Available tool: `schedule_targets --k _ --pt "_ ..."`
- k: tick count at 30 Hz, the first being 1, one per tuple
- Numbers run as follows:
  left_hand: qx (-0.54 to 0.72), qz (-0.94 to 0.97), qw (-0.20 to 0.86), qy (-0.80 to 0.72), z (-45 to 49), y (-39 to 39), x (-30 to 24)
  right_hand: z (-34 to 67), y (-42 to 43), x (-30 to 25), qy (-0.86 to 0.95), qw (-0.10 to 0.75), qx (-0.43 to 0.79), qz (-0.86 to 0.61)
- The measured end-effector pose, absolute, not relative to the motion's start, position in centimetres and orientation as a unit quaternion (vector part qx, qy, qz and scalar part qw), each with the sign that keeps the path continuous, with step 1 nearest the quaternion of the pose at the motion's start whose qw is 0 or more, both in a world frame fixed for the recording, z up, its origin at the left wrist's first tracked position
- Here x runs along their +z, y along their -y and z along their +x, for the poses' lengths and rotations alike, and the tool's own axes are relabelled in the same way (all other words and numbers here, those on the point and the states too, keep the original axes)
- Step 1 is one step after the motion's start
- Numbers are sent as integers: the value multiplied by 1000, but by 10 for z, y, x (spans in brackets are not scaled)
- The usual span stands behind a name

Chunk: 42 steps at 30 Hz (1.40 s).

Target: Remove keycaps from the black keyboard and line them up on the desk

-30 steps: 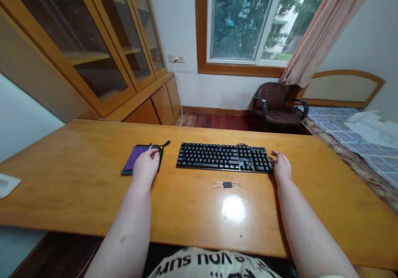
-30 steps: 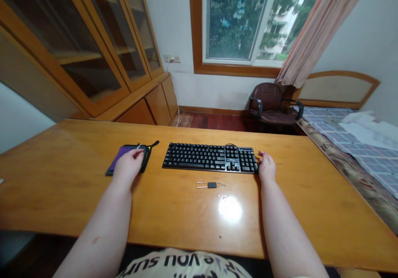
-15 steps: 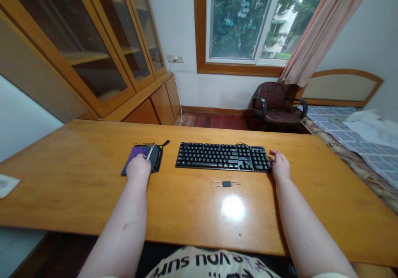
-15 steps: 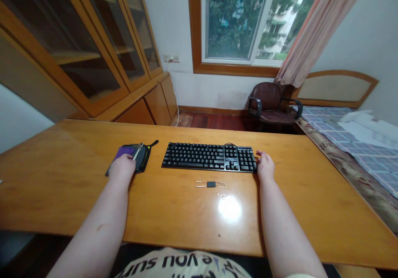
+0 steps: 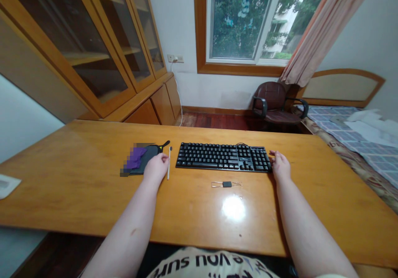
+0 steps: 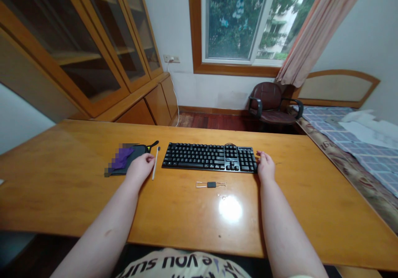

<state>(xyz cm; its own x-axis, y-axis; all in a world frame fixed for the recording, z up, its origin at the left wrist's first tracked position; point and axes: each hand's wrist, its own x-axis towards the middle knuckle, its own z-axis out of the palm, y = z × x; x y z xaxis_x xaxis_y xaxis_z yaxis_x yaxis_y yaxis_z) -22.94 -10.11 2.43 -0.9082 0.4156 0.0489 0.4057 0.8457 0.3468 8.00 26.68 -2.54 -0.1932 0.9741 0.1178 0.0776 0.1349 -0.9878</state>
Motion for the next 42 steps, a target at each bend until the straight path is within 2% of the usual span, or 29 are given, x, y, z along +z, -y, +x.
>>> schedule_targets --k 3,5,8,13,21,26,30,33,35,36,38,40,42 --pt "154 142 -76 -975 -250 126 37 80 -268 -26 600 456 488 -440" --pt "111 57 -97 -987 -270 147 42 80 -268 -26 601 457 487 -440" --pt "98 -28 -16 -995 -297 176 40 79 -267 -26 598 452 493 -441" --pt "115 -15 -1 -993 -307 191 28 78 -269 -28 587 457 504 -439" --pt "143 47 -75 -986 -296 172 22 78 -275 -35 582 463 506 -437" --pt "157 73 -58 -983 -298 170 16 79 -274 -33 594 456 497 -438" --pt "248 92 -112 -958 -286 162 29 79 -273 -31 595 454 498 -439" --pt "449 49 -45 -891 -267 147 45 79 -271 -31 595 452 499 -439" --pt "591 73 49 -802 -247 135 52 79 -272 -31 590 452 508 -436" --pt "623 91 108 -769 -235 130 53 78 -272 -32 586 453 514 -432" --pt "615 127 226 -745 -209 120 51 78 -273 -34 580 453 527 -425" --pt "550 199 305 -751 -184 111 44 78 -275 -36 578 454 529 -424" --pt "449 280 304 -792 -167 105 37 78 -277 -38 581 453 523 -428"
